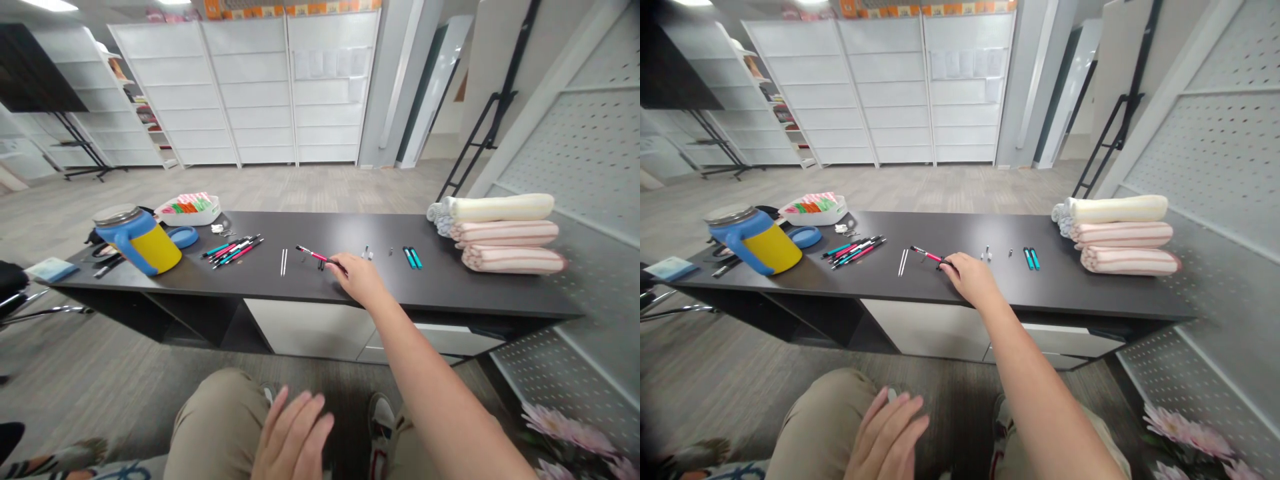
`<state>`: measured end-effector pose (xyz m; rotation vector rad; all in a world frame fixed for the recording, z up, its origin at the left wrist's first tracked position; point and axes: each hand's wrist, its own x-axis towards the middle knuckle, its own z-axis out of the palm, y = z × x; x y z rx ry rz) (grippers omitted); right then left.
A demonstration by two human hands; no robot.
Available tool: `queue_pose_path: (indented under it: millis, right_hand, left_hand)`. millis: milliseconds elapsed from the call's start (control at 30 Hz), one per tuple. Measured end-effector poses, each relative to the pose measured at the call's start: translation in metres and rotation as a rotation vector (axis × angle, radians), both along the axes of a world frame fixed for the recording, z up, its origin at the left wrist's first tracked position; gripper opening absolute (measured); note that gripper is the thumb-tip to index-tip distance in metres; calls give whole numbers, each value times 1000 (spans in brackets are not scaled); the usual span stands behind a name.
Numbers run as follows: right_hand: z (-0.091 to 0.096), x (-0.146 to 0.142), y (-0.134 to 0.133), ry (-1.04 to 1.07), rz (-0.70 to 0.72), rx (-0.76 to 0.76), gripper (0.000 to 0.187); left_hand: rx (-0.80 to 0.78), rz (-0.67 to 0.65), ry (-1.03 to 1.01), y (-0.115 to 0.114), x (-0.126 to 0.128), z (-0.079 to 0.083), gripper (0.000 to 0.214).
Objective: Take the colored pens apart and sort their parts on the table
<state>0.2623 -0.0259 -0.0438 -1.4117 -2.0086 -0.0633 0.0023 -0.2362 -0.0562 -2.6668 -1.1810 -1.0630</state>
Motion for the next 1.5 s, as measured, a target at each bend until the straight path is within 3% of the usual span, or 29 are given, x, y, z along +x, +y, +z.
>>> queue_pose_path:
  millis: [133,233,300,400,567,700,900,1100,1267,1500]
  right_hand:
    - [2,2,-3,54,123,-33,22]
    - [6,5,-5,158,236,-123,21]
    - [8,8,-3,267,235,-213,24]
    - [9,15,0,390,188,-324,30]
    - [8,20,-3,379,135,-363,49]
    - [9,16,-9,318,138,-374,56]
    - [11,14,-7,323,137,-333,56]
    - [12,17,-9,258,163,-239,53]
    - [12,14,-14,162,202,-146,51]
    - [14,15,-15,251,197,-277,42]
  left_hand:
    - [262,51,-13,94,50,26,47]
    - [261,91,153,166,65,55,43]
    - [233,94,241,201,64,65,37]
    - [252,46,328,228,56,57,20]
    - [330,-46,312,233,46,21,21]
    - [268,-127,298,233,43,9,21]
    - [105,-181,257,242,49,10,31]
    - [-337,-326,132,250,51,21,35]
    - [-586,-403,103,257,44,31,39]
    - [-577,-367,126,263,37,33,38]
